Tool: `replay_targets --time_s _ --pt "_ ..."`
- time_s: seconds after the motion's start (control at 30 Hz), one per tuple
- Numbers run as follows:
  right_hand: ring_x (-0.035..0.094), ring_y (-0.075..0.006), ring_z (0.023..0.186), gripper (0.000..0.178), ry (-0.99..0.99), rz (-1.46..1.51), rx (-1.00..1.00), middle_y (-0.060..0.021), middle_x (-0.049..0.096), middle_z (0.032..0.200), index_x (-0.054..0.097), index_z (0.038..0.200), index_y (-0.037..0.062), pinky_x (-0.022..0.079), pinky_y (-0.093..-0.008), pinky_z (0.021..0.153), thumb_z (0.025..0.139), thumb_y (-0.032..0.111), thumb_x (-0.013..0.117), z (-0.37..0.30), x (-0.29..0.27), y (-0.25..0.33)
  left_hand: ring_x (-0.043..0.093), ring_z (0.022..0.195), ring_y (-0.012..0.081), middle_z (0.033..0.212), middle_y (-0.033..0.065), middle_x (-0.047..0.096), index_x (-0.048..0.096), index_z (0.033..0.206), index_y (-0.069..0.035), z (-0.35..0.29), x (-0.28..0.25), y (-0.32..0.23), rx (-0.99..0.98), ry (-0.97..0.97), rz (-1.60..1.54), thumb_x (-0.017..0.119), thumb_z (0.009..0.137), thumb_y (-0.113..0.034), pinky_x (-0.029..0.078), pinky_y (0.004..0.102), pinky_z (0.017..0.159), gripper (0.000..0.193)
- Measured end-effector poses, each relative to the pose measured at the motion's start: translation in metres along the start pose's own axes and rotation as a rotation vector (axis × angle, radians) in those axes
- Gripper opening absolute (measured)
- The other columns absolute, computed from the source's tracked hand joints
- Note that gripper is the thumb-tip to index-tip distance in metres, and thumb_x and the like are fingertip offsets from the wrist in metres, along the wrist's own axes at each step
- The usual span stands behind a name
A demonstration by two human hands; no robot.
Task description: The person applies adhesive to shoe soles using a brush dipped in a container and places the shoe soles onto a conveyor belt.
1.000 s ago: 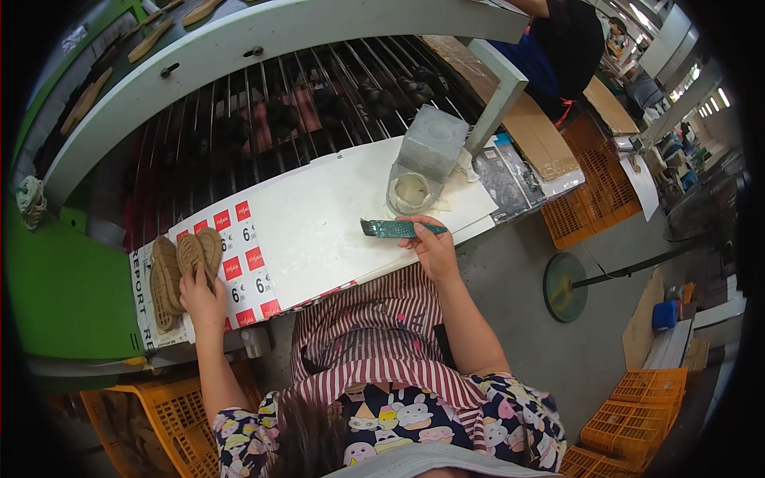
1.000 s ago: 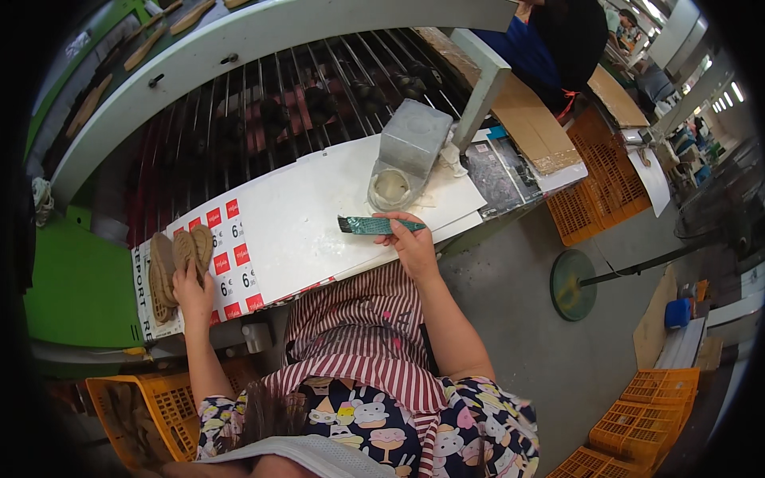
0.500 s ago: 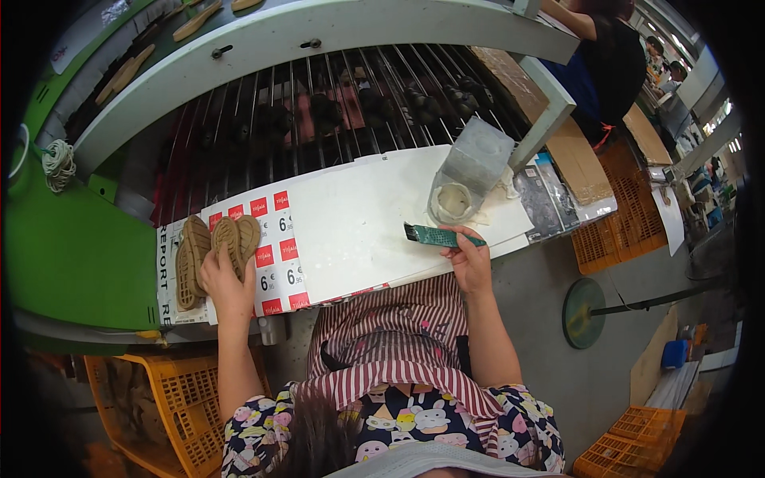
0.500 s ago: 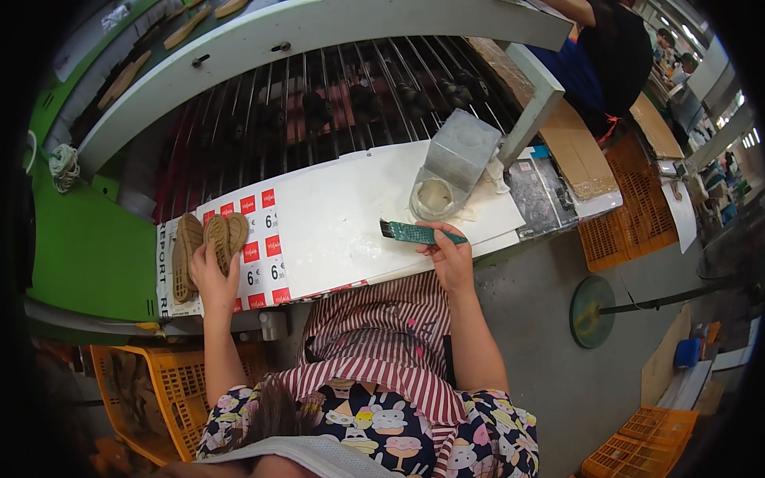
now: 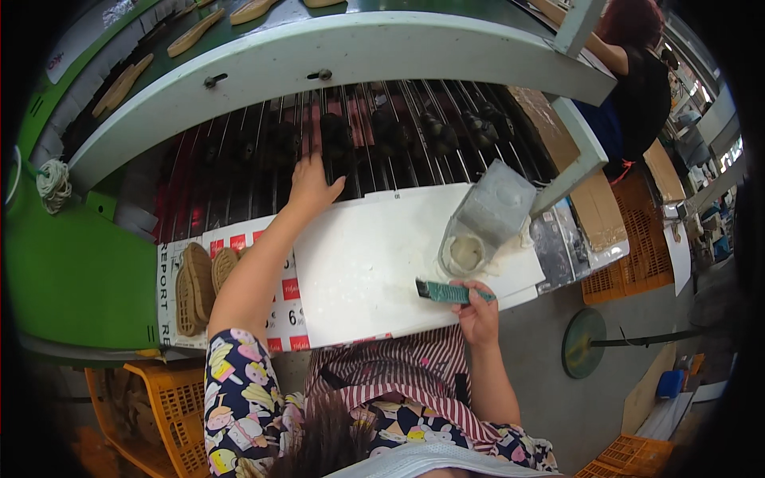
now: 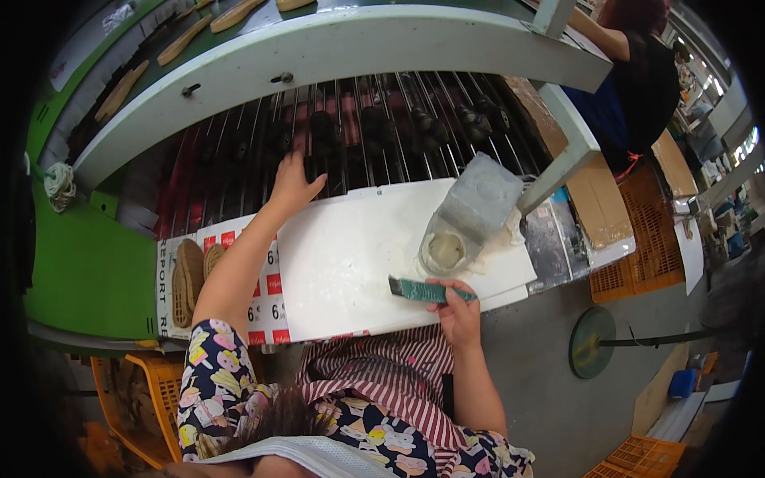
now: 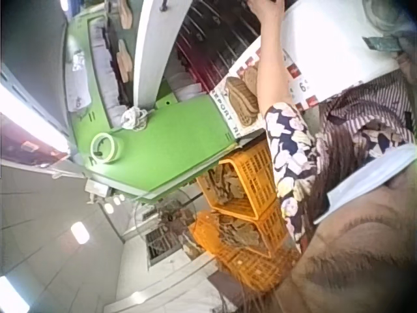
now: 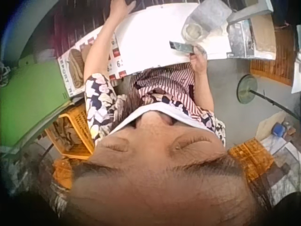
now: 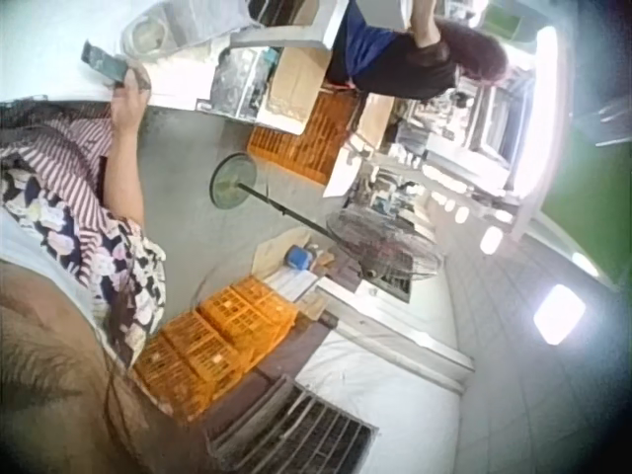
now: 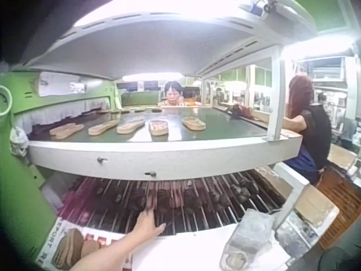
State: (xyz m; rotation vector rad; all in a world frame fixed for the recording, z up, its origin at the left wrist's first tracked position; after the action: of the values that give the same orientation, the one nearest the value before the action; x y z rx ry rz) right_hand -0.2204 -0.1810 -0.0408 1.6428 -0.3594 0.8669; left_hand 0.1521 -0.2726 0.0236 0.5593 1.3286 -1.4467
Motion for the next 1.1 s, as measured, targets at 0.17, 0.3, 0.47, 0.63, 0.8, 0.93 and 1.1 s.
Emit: replay_targets --time_s 0.17,0.3,0.47,0.63,0.8,0.93,1.1 --pt "0.06 -0.0234 0.073 0.02 -0.04 0.033 0.042 -0.0273 0.056 0.109 0.052 0.105 -0.0027 0.051 -0.0324 0.068 0.087 0.008 0.053 -0.002 -0.006 -0.003 0.031 0.125 0.0427 0.137 0.0284 0.026 0.016 0.14 -0.003 0.081 0.067 0.018 -0.045 0.076 0.299 0.076 0.059 -0.019 0.033 0.045 0.102 0.101" --pt "0.059 -0.024 0.069 0.019 -0.059 0.022 0.065 -0.0268 0.057 0.106 0.051 0.104 -0.0022 0.05 -0.0306 0.063 0.087 0.006 0.051 0.0 0.0 -0.003 0.025 0.129 0.046 0.14 0.0322 0.015 0.021 0.14 -0.011 0.115 0.102 0.052 -0.011 -0.007 0.318 0.072 0.062 -0.008 0.03 0.0484 0.104 0.093" --pt "0.06 -0.0239 0.071 0.021 -0.059 0.052 0.065 -0.0281 0.056 0.108 0.052 0.103 -0.0041 0.051 -0.033 0.067 0.087 0.009 0.054 0.001 0.0 -0.002 0.027 0.125 0.0476 0.135 0.0291 0.026 0.036 0.132 -0.012 0.12 0.103 0.048 0.101 -0.158 0.258 0.072 0.062 -0.01 0.033 0.0479 0.101 0.079" --pt "0.059 -0.0235 0.068 0.02 -0.046 0.026 0.052 -0.0271 0.057 0.105 0.051 0.103 -0.0029 0.05 -0.0306 0.061 0.086 0.007 0.051 0.003 0.004 -0.003 0.038 0.121 0.0382 0.128 0.0218 0.039 0.04 0.124 -0.008 0.096 0.074 0.061 0.087 0.12 -0.134 0.071 0.057 -0.011 0.038 0.0418 0.099 0.074" --pt "0.059 -0.024 0.073 0.02 -0.002 0.064 0.038 -0.0263 0.056 0.109 0.052 0.104 -0.0033 0.05 -0.0336 0.069 0.088 0.008 0.052 0.002 -0.002 0.002 0.048 0.111 0.0354 0.117 0.0214 0.051 0.042 0.126 -0.005 0.028 0.004 0.016 0.146 0.094 -0.4 0.065 0.064 -0.01 0.041 0.0368 0.093 0.067" --pt "0.06 -0.0233 0.072 0.019 0.003 0.067 0.018 -0.0264 0.056 0.11 0.052 0.105 -0.0033 0.051 -0.0325 0.068 0.088 0.007 0.051 0.002 -0.003 0.001 0.039 0.123 0.037 0.133 0.0208 0.037 0.039 0.128 -0.006 -0.029 -0.054 -0.039 0.331 -0.011 -0.396 0.061 0.069 -0.004 0.034 0.0362 0.101 0.064" --pt "0.057 -0.0205 0.071 0.021 0.002 0.005 0.005 -0.0249 0.056 0.11 0.05 0.106 -0.0032 0.048 -0.0293 0.066 0.088 0.007 0.049 0.001 0.001 0.0 0.035 0.126 0.0374 0.141 0.0165 0.027 0.037 0.13 -0.01 -0.065 -0.08 -0.073 0.386 -0.02 -0.401 0.06 0.068 0.0 0.033 0.04 0.102 0.067"
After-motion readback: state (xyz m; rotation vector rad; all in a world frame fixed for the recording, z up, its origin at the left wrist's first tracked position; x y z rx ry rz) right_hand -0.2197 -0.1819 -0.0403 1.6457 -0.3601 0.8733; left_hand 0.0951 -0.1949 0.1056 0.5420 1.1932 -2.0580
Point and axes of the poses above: each hand's wrist, its own z-axis towards the middle knuckle, its own x-axis out of the palm, y = z × x, the point moved 6 cm from there along z, towards the middle knuckle
